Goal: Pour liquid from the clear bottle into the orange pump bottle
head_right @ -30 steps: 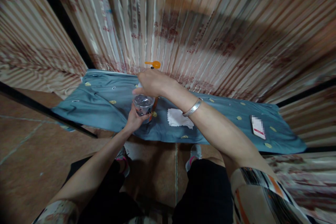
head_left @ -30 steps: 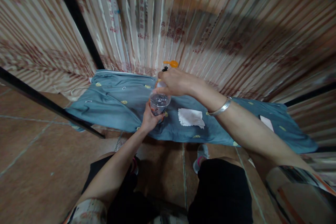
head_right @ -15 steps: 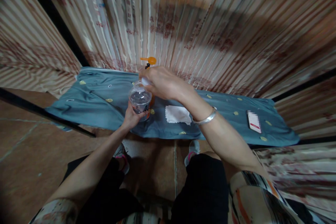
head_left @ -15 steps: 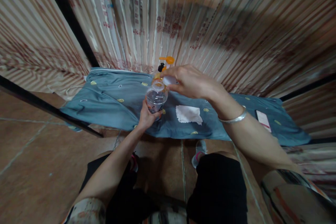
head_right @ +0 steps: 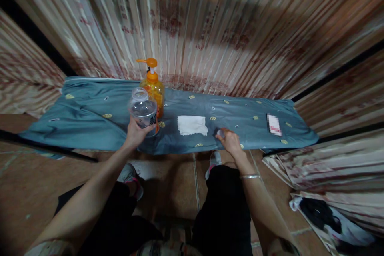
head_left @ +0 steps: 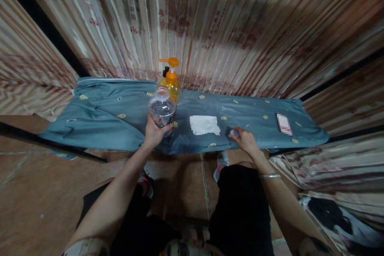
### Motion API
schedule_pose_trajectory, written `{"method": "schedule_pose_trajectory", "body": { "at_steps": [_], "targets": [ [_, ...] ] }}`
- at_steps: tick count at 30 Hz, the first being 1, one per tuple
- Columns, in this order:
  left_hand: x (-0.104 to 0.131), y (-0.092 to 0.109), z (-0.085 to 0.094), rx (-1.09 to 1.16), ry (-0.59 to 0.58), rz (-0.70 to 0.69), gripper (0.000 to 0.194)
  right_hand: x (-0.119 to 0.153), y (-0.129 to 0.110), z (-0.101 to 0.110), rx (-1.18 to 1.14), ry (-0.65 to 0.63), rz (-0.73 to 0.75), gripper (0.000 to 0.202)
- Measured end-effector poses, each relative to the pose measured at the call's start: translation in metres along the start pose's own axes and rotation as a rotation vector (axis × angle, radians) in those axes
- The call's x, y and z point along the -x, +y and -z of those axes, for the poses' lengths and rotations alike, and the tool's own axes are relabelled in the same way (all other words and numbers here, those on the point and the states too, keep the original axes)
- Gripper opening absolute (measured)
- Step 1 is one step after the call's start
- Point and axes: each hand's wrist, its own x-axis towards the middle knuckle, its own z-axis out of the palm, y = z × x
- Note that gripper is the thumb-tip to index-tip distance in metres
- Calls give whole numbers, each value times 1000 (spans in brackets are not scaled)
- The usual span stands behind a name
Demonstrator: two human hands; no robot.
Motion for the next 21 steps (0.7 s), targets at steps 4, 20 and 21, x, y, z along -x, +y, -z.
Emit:
{"method": "schedule_pose_trajectory", "body": {
  "at_steps": [4,20,21],
  "targets": [
    [-1,-3,2,-14,6,10,82,-18,29,-3,33,40,-140,31],
    [4,-1,0,18,10,13,104,-47,49,-30,-24,94,-166,29],
    [5,0,0,20,10,15,104,-48,48,-29,-37,115,-147,31]
  ]
}}
